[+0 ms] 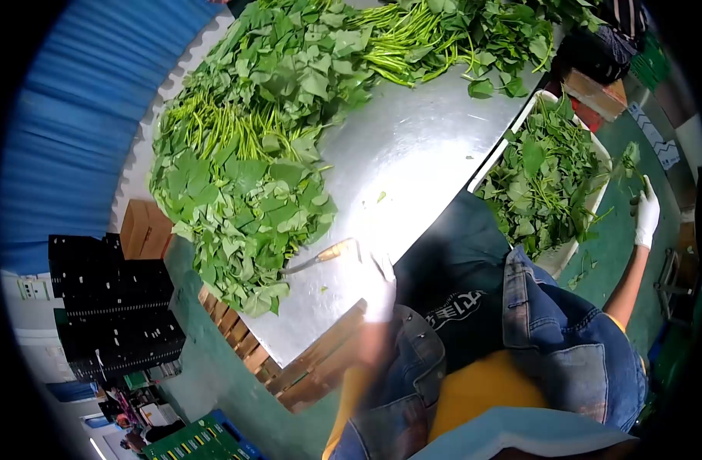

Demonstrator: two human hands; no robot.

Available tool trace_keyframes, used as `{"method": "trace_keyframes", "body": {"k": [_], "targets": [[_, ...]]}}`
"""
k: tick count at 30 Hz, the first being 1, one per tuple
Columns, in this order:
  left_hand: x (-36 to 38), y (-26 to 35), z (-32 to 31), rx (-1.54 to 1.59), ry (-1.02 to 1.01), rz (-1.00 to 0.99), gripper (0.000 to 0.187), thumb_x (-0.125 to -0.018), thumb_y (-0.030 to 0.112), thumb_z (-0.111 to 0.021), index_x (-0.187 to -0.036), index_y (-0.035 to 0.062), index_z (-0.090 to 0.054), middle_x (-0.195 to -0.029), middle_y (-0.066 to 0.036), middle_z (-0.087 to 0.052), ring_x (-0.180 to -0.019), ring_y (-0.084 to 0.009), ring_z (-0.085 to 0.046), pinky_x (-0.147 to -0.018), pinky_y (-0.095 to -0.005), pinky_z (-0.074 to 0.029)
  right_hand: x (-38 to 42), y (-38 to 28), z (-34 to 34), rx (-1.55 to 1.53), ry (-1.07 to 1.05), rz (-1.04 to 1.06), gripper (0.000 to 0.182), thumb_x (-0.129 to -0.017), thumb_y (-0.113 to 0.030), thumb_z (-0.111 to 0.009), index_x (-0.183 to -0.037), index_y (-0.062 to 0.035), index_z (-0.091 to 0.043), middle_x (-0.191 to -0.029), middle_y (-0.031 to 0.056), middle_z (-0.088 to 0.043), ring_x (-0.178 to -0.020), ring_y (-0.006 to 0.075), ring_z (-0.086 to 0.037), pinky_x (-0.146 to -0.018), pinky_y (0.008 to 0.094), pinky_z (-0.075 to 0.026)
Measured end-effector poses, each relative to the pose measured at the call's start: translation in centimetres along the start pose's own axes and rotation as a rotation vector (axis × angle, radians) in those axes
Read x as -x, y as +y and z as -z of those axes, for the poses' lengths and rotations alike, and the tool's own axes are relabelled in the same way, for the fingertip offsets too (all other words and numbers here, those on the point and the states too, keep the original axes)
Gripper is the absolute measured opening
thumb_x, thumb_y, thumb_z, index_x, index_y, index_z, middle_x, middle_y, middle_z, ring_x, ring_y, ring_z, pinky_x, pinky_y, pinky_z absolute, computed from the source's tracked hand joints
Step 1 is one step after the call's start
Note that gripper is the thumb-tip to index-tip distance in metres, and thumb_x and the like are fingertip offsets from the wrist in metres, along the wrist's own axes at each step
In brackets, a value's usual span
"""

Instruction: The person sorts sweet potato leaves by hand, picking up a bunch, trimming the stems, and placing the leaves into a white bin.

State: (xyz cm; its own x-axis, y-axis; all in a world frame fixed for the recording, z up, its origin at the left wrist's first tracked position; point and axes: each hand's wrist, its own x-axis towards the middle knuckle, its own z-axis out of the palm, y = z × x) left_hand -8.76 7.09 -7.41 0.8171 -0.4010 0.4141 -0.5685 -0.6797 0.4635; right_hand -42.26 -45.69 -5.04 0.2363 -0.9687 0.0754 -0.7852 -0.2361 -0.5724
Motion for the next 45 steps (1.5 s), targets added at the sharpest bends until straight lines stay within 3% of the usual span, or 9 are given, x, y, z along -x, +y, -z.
{"method": "trace_keyframes", "body": {"k": [5,12,20,22,24,26,37,42,45], "targets": [[1.4,-0.1,-3.4,0.102,0.053,-0.086,0.035,-0.075,0.008,-0.064,-0.109,0.0001,-0.056,-0.109,-0.022,-0.055,-0.102,-0.0393,-0.052,-0.091,-0.0460,-0.041,4.1,-2.6,-4.9,-1.428,-0.204,-0.213,0.037,-0.095,-0.013,-0.044,-0.129,0.0014,-0.045,-0.114,0.0037,-0.060,-0.070,0.0013,-0.052,-0.056,0.0109,-0.044],[-4.2,5.2,-2.1,0.305,-0.157,-0.163,0.022,-0.076,-0.004,-0.060,-0.097,0.0021,-0.063,-0.097,-0.011,-0.063,-0.091,-0.0259,-0.060,-0.081,-0.0343,-0.047,14.3,-27.5,-14.5,-1.378,-1.012,-0.127,0.037,-0.095,-0.017,-0.044,-0.128,-0.0015,-0.047,-0.081,-0.0034,-0.055,-0.054,0.0011,-0.039,-0.046,0.0120,-0.030],[-9.0,3.9,-3.8,0.517,-0.089,-0.011,0.019,-0.090,0.006,-0.050,-0.101,-0.0014,-0.063,-0.087,-0.005,-0.064,-0.077,-0.0121,-0.059,-0.070,-0.0252,-0.047,18.0,-33.4,-19.0,-1.501,-1.638,-0.087,0.043,-0.095,-0.020,-0.045,-0.129,0.0064,-0.041,-0.075,-0.0012,-0.058,-0.060,0.0026,-0.053,-0.052,0.0154,-0.043],[-10.1,3.6,-4.3,1.273,-0.159,0.585,0.018,-0.089,0.008,-0.052,-0.102,-0.0008,-0.062,-0.088,-0.005,-0.064,-0.074,-0.0119,-0.059,-0.067,-0.0242,-0.047,18.7,-33.9,-18.0,-1.407,-1.613,-0.251,0.041,-0.095,-0.019,-0.046,-0.126,0.0070,-0.045,-0.080,0.0006,-0.061,-0.062,0.0035,-0.055,-0.055,0.0154,-0.044],[-9.1,1.5,-7.7,0.773,0.078,0.072,0.019,-0.089,0.009,-0.052,-0.103,0.0003,-0.061,-0.088,-0.004,-0.063,-0.073,-0.0110,-0.059,-0.066,-0.0229,-0.047,19.0,-33.3,-17.6,-1.410,-1.651,-0.255,0.040,-0.094,-0.019,-0.048,-0.124,0.0073,-0.047,-0.084,0.0019,-0.061,-0.062,0.0040,-0.056,-0.056,0.0158,-0.045],[-11.2,2.5,-7.4,1.465,-0.111,0.768,0.020,-0.089,0.011,-0.053,-0.104,0.0000,-0.061,-0.088,-0.005,-0.063,-0.072,-0.0112,-0.059,-0.064,-0.0211,-0.046,18.4,-32.8,-18.2,-1.494,-1.866,-0.020,0.037,-0.092,-0.018,-0.050,-0.118,0.0072,-0.051,-0.086,0.0065,-0.063,-0.061,0.0067,-0.057,-0.052,0.0182,-0.045],[-13.1,9.9,0.1,1.524,-0.463,0.723,0.027,-0.089,0.019,-0.057,-0.109,0.0007,-0.060,-0.094,-0.005,-0.062,-0.079,-0.0114,-0.058,-0.080,-0.0248,-0.048,17.8,-30.3,-18.2,-1.254,-1.865,-0.044,0.031,-0.091,-0.020,-0.048,-0.114,-0.0003,-0.054,-0.077,0.0108,-0.064,-0.058,0.0146,-0.059,-0.051,0.0228,-0.043],[-12.7,10.3,-0.6,1.191,-0.339,0.540,0.017,-0.087,0.015,-0.060,-0.096,0.0015,-0.065,-0.081,-0.002,-0.061,-0.073,-0.0074,-0.054,-0.068,-0.0213,-0.045,18.6,-30.2,-20.1,-0.934,-1.299,0.658,0.049,-0.081,-0.008,-0.062,-0.128,-0.0007,-0.048,-0.100,0.0086,-0.063,-0.085,0.0157,-0.063,-0.076,0.0280,-0.051],[-12.1,10.8,-1.3,0.935,-0.225,0.248,0.015,-0.087,0.014,-0.060,-0.090,0.0012,-0.066,-0.078,-0.001,-0.061,-0.070,-0.0067,-0.053,-0.064,-0.0209,-0.043,19.0,-30.7,-18.9,-1.115,-1.279,0.202,0.030,-0.084,-0.006,-0.057,-0.112,0.0029,-0.057,-0.092,0.0070,-0.063,-0.076,0.0131,-0.061,-0.071,0.0250,-0.050]]}}
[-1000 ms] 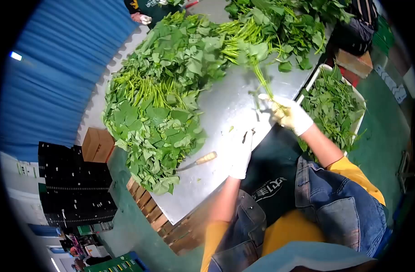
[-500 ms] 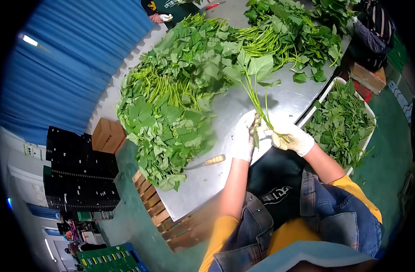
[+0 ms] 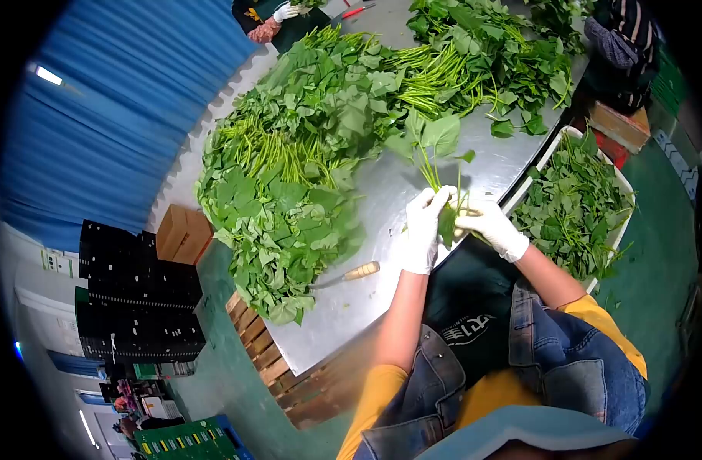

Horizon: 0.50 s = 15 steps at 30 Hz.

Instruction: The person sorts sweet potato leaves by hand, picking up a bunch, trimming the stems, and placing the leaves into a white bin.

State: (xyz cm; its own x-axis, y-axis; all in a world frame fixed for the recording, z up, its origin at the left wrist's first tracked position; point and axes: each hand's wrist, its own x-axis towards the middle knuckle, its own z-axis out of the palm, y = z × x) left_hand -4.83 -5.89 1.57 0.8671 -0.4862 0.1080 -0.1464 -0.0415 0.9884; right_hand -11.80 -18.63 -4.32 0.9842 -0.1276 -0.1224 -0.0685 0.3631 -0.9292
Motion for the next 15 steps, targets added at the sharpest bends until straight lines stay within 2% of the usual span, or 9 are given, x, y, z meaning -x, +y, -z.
{"method": "trace_keyframes", "body": {"k": [3,4,5,7,9,11,12,14,15], "targets": [[-0.5,-1.8,-0.5,-0.040,0.018,-0.032,0.013,-0.087,0.013,-0.060,-0.086,0.0011,-0.065,-0.076,-0.001,-0.060,-0.067,-0.0068,-0.053,-0.060,-0.0216,-0.042,0.2,0.7,1.3,-0.022,0.172,-0.001,0.024,-0.086,-0.008,-0.055,-0.106,0.0037,-0.060,-0.088,0.0053,-0.062,-0.072,0.0116,-0.060,-0.068,0.0227,-0.049],[-0.3,-1.9,-0.6,-0.219,0.030,-0.163,0.013,-0.087,0.013,-0.060,-0.086,0.0011,-0.065,-0.075,-0.001,-0.060,-0.066,-0.0071,-0.053,-0.059,-0.0221,-0.042,0.6,0.6,1.8,-0.032,0.213,-0.067,0.020,-0.086,-0.008,-0.055,-0.102,0.0034,-0.061,-0.088,0.0048,-0.063,-0.074,0.0120,-0.060,-0.067,0.0234,-0.048],[-0.2,-2.2,-0.7,-0.214,0.055,-0.149,0.014,-0.087,0.014,-0.059,-0.086,0.0010,-0.065,-0.075,-0.002,-0.060,-0.064,-0.0076,-0.052,-0.058,-0.0224,-0.042,1.0,0.6,1.8,-0.033,0.214,-0.072,0.020,-0.086,-0.008,-0.055,-0.102,0.0034,-0.061,-0.088,0.0048,-0.063,-0.074,0.0120,-0.060,-0.067,0.0234,-0.048],[0.0,-2.7,-1.1,-0.202,0.105,-0.121,0.016,-0.088,0.015,-0.058,-0.085,0.0009,-0.064,-0.074,-0.002,-0.060,-0.062,-0.0085,-0.052,-0.056,-0.0232,-0.041,2.0,0.6,1.6,-0.226,0.332,0.040,0.018,-0.082,-0.006,-0.056,-0.096,0.0037,-0.063,-0.073,0.0014,-0.057,-0.066,0.0104,-0.053,-0.061,0.0220,-0.043],[-1.1,-6.1,-0.3,0.573,0.288,0.294,0.020,-0.090,0.017,-0.054,-0.081,0.0014,-0.062,-0.073,-0.004,-0.060,-0.057,-0.0087,-0.050,-0.054,-0.0222,-0.041,2.6,3.7,5.2,-0.149,0.351,0.167,0.018,-0.086,-0.004,-0.053,-0.101,0.0040,-0.059,-0.093,0.0070,-0.063,-0.083,0.0142,-0.060,-0.070,0.0248,-0.050],[-2.6,-9.5,2.7,0.201,0.337,0.055,0.021,-0.091,0.019,-0.052,-0.082,0.0019,-0.060,-0.072,-0.005,-0.060,-0.055,-0.0077,-0.049,-0.052,-0.0202,-0.039,3.3,6.1,10.8,-0.483,0.348,0.325,0.018,-0.087,0.000,-0.049,-0.104,0.0006,-0.056,-0.099,0.0083,-0.062,-0.086,0.0150,-0.060,-0.068,0.0245,-0.052],[-3.3,-11.2,4.2,0.013,0.392,-0.051,0.021,-0.091,0.019,-0.051,-0.082,0.0022,-0.059,-0.072,-0.005,-0.060,-0.054,-0.0071,-0.048,-0.051,-0.0192,-0.038,3.9,6.2,14.0,-0.654,0.382,0.378,0.023,-0.088,-0.006,-0.051,-0.110,0.0005,-0.052,-0.104,0.0090,-0.060,-0.088,0.0160,-0.060,-0.070,0.0251,-0.052],[-2.6,-7.9,4.9,-0.123,0.464,0.092,0.018,-0.091,0.017,-0.052,-0.087,0.0018,-0.061,-0.070,-0.004,-0.058,-0.056,-0.0069,-0.048,-0.051,-0.0190,-0.038,4.9,6.4,20.2,-0.989,0.435,0.512,0.039,-0.090,-0.018,-0.054,-0.123,0.0003,-0.044,-0.115,0.0105,-0.057,-0.091,0.0181,-0.060,-0.074,0.0264,-0.054],[-2.2,-7.1,5.0,0.049,0.504,0.223,0.018,-0.092,0.018,-0.052,-0.091,0.0020,-0.061,-0.070,-0.003,-0.058,-0.056,-0.0070,-0.048,-0.051,-0.0192,-0.039,5.6,4.1,19.6,-1.259,0.184,0.449,0.061,-0.090,-0.033,-0.053,-0.135,0.0027,-0.032,-0.129,0.0165,-0.048,-0.100,0.0227,-0.059,-0.081,0.0284,-0.053]]}}
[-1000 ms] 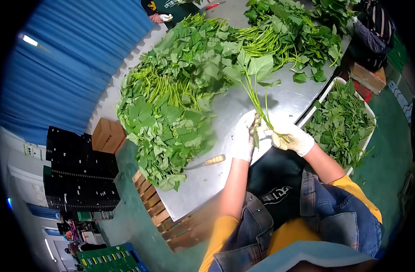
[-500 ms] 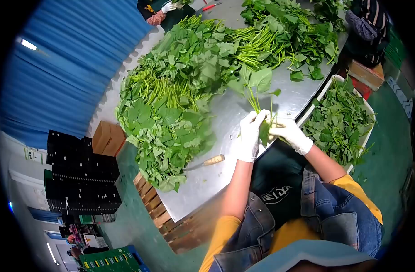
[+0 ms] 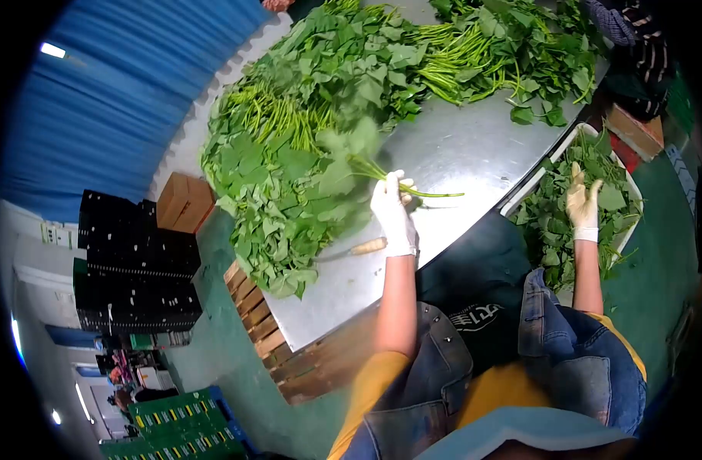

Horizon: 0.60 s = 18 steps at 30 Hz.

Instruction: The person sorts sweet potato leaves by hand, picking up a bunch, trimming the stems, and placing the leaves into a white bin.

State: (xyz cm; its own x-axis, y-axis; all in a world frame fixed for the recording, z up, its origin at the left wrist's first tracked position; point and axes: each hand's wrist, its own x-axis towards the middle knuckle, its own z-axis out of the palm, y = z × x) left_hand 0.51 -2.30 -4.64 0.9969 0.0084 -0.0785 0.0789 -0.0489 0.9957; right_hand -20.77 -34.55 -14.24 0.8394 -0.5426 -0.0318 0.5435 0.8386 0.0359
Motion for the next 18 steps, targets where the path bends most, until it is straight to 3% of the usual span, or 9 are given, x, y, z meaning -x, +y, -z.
{"method": "trace_keyframes", "body": {"k": [2,5,6,8,11,13,15,16,18], "targets": [[1.1,0.9,0.8,0.244,-0.025,0.180,0.020,-0.092,0.020,-0.052,-0.099,0.0025,-0.061,-0.071,-0.002,-0.057,-0.057,-0.0073,-0.048,-0.052,-0.0198,-0.039,-1.1,1.0,-1.3,0.058,-0.122,-0.169,0.067,-0.088,-0.036,-0.055,-0.135,0.0032,-0.030,-0.131,0.0168,-0.046,-0.107,0.0229,-0.056,-0.086,0.0291,-0.051],[2.3,0.0,2.2,0.558,-0.143,0.171,0.023,-0.093,0.021,-0.050,-0.104,0.0023,-0.059,-0.073,-0.001,-0.055,-0.056,-0.0075,-0.047,-0.053,-0.0203,-0.040,-2.9,7.7,-1.8,0.483,0.135,-0.217,0.057,-0.092,-0.030,-0.052,-0.134,0.0030,-0.034,-0.131,0.0171,-0.046,-0.118,0.0246,-0.047,-0.098,0.0341,-0.042],[0.8,-3.6,3.0,0.640,-0.163,0.100,0.023,-0.094,0.020,-0.048,-0.104,0.0013,-0.058,-0.076,-0.002,-0.055,-0.060,-0.0080,-0.048,-0.056,-0.0210,-0.041,-2.6,10.5,-3.8,0.682,0.015,-0.424,0.049,-0.090,-0.027,-0.056,-0.128,0.0018,-0.042,-0.118,0.0151,-0.055,-0.094,0.0200,-0.061,-0.082,0.0279,-0.053],[0.0,-4.7,4.2,0.730,-0.169,0.016,0.024,-0.094,0.019,-0.047,-0.105,0.0003,-0.056,-0.078,-0.002,-0.055,-0.063,-0.0084,-0.049,-0.058,-0.0218,-0.042,-2.1,16.4,-9.0,1.150,-0.107,-0.553,0.043,-0.090,-0.023,-0.054,-0.126,-0.0017,-0.049,-0.104,0.0090,-0.061,-0.078,0.0132,-0.062,-0.071,0.0227,-0.050],[2.0,-0.6,7.3,0.363,0.203,-0.354,0.021,-0.092,0.012,-0.043,-0.104,-0.0013,-0.054,-0.085,-0.005,-0.055,-0.072,-0.0095,-0.050,-0.064,-0.0231,-0.042,-4.8,22.6,-9.7,1.367,-0.299,-0.667,0.045,-0.087,-0.020,-0.056,-0.127,-0.0015,-0.049,-0.100,0.0074,-0.061,-0.080,0.0119,-0.061,-0.069,0.0208,-0.048],[3.7,2.7,8.9,0.185,0.387,-0.409,0.021,-0.091,0.009,-0.044,-0.108,-0.0012,-0.052,-0.086,-0.007,-0.056,-0.070,-0.0090,-0.050,-0.061,-0.0209,-0.041,-7.2,27.0,-9.0,1.457,-0.422,-0.668,0.047,-0.086,-0.019,-0.058,-0.129,-0.0031,-0.048,-0.100,0.0077,-0.061,-0.081,0.0122,-0.061,-0.070,0.0207,-0.048],[4.1,4.2,10.8,0.333,0.439,-0.287,0.023,-0.092,0.010,-0.046,-0.110,-0.0014,-0.052,-0.085,-0.008,-0.057,-0.064,-0.0077,-0.048,-0.056,-0.0181,-0.039,-10.0,31.9,-8.6,1.731,-0.720,-0.418,0.053,-0.081,-0.016,-0.062,-0.131,-0.0085,-0.047,-0.103,0.0091,-0.061,-0.082,0.0146,-0.060,-0.073,0.0251,-0.049],[3.8,3.7,11.8,0.406,0.444,-0.250,0.024,-0.092,0.012,-0.045,-0.111,-0.0021,-0.051,-0.084,-0.009,-0.058,-0.062,-0.0077,-0.048,-0.054,-0.0177,-0.039,-10.8,34.1,-9.9,1.991,-0.885,-0.172,0.069,-0.074,-0.013,-0.067,-0.137,-0.0140,-0.038,-0.110,0.0123,-0.059,-0.087,0.0231,-0.061,-0.077,0.0343,-0.049],[2.6,0.1,14.0,0.582,0.387,-0.220,0.026,-0.094,0.015,-0.045,-0.112,-0.0035,-0.051,-0.082,-0.010,-0.058,-0.059,-0.0078,-0.048,-0.052,-0.0170,-0.037,-13.6,39.4,-11.4,2.280,-1.019,0.091,0.089,-0.066,-0.010,-0.071,-0.142,-0.0138,-0.025,-0.124,0.0141,-0.052,-0.104,0.0289,-0.055,-0.084,0.0397,-0.045]]}}
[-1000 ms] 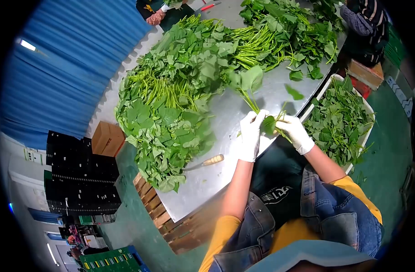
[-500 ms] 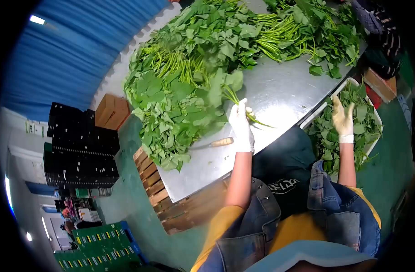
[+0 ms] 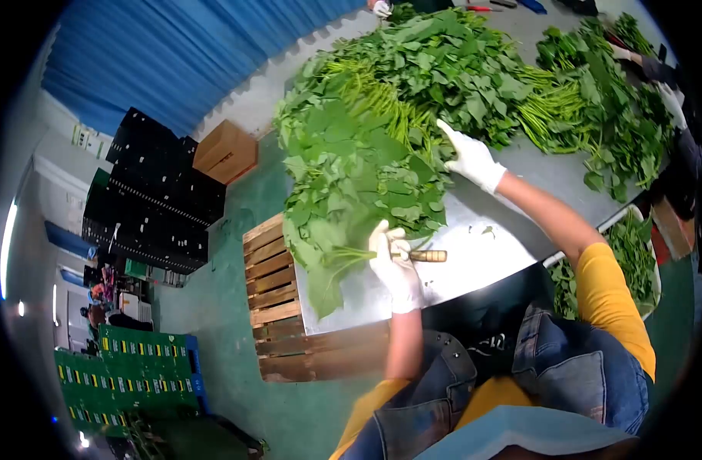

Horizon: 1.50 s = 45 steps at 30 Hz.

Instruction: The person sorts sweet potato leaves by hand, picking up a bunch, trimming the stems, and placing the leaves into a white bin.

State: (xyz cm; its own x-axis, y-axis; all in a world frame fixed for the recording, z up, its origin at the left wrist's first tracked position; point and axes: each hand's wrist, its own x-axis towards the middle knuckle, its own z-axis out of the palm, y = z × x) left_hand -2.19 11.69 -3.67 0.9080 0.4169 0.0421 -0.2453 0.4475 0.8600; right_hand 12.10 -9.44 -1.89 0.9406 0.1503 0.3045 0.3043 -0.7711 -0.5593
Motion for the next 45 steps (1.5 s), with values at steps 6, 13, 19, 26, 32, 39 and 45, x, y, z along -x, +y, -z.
{"method": "trace_keyframes", "body": {"k": [6,13,19,26,32,39,45], "targets": [[-0.5,1.0,4.0,-0.113,0.029,-0.005,0.028,-0.096,0.016,-0.042,-0.112,-0.0056,-0.050,-0.080,-0.012,-0.059,-0.056,-0.0086,-0.048,-0.051,-0.0171,-0.038,-12.7,-2.4,-2.3,0.709,0.076,0.648,0.098,-0.061,-0.001,-0.068,-0.144,-0.0124,-0.017,-0.146,0.0110,-0.027,-0.133,0.0258,-0.030,-0.103,0.0419,-0.031],[-0.4,3.6,4.3,-0.018,0.141,0.022,0.023,-0.096,0.012,-0.041,-0.107,-0.0055,-0.051,-0.079,-0.012,-0.060,-0.059,-0.0091,-0.050,-0.055,-0.0188,-0.039,-18.7,-3.5,-4.6,0.664,-0.347,0.690,0.121,-0.049,-0.003,-0.080,-0.146,-0.0152,-0.009,-0.149,0.0129,-0.020,-0.129,0.0270,-0.036,-0.097,0.0406,-0.038],[-0.9,2.4,5.4,-0.110,0.120,0.028,0.026,-0.095,0.015,-0.042,-0.107,-0.0065,-0.051,-0.077,-0.011,-0.058,-0.058,-0.0061,-0.048,-0.053,-0.0175,-0.039,-17.9,-1.8,-5.1,0.534,-0.224,0.725,0.094,-0.055,0.000,-0.071,-0.138,-0.0064,-0.027,-0.135,0.0218,-0.036,-0.102,0.0340,-0.055,-0.079,0.0379,-0.049],[0.0,3.4,5.0,-0.166,0.127,-0.003,0.028,-0.094,0.018,-0.042,-0.106,-0.0047,-0.053,-0.078,-0.009,-0.059,-0.061,-0.0081,-0.049,-0.058,-0.0202,-0.039,-16.5,-6.9,-1.6,0.679,-0.025,0.905,0.013,-0.078,-0.010,-0.050,-0.090,-0.0070,-0.052,-0.065,0.0079,-0.057,-0.067,0.0273,-0.059,-0.059,0.0392,-0.045],[0.7,4.1,4.6,-0.148,0.144,-0.012,0.027,-0.093,0.017,-0.044,-0.106,-0.0048,-0.054,-0.076,-0.009,-0.059,-0.061,-0.0087,-0.048,-0.060,-0.0208,-0.039,-9.0,-13.0,8.5,0.785,0.148,0.802,0.019,-0.075,-0.010,-0.052,-0.094,-0.0080,-0.054,-0.071,0.0055,-0.058,-0.068,0.0228,-0.058,-0.061,0.0347,-0.044],[1.8,4.1,3.2,-0.353,-0.012,-0.088,0.026,-0.094,0.013,-0.041,-0.108,-0.0061,-0.052,-0.078,-0.012,-0.060,-0.061,-0.0088,-0.050,-0.056,-0.0201,-0.040,4.5,-7.5,19.1,0.848,0.539,0.306,0.045,-0.070,-0.004,-0.057,-0.115,-0.0072,-0.055,-0.080,0.0082,-0.061,-0.073,0.0244,-0.058,-0.063,0.0349,-0.044],[2.3,0.1,2.0,0.142,-0.139,0.292,0.023,-0.095,0.011,-0.041,-0.108,-0.0053,-0.052,-0.083,-0.011,-0.060,-0.061,-0.0070,-0.050,-0.057,-0.0170,-0.039,11.6,6.7,15.2,0.793,0.105,-0.454,0.068,-0.067,-0.020,-0.068,-0.127,-0.0024,-0.043,-0.081,0.0160,-0.062,-0.075,0.0302,-0.062,-0.064,0.0388,-0.049]]}}
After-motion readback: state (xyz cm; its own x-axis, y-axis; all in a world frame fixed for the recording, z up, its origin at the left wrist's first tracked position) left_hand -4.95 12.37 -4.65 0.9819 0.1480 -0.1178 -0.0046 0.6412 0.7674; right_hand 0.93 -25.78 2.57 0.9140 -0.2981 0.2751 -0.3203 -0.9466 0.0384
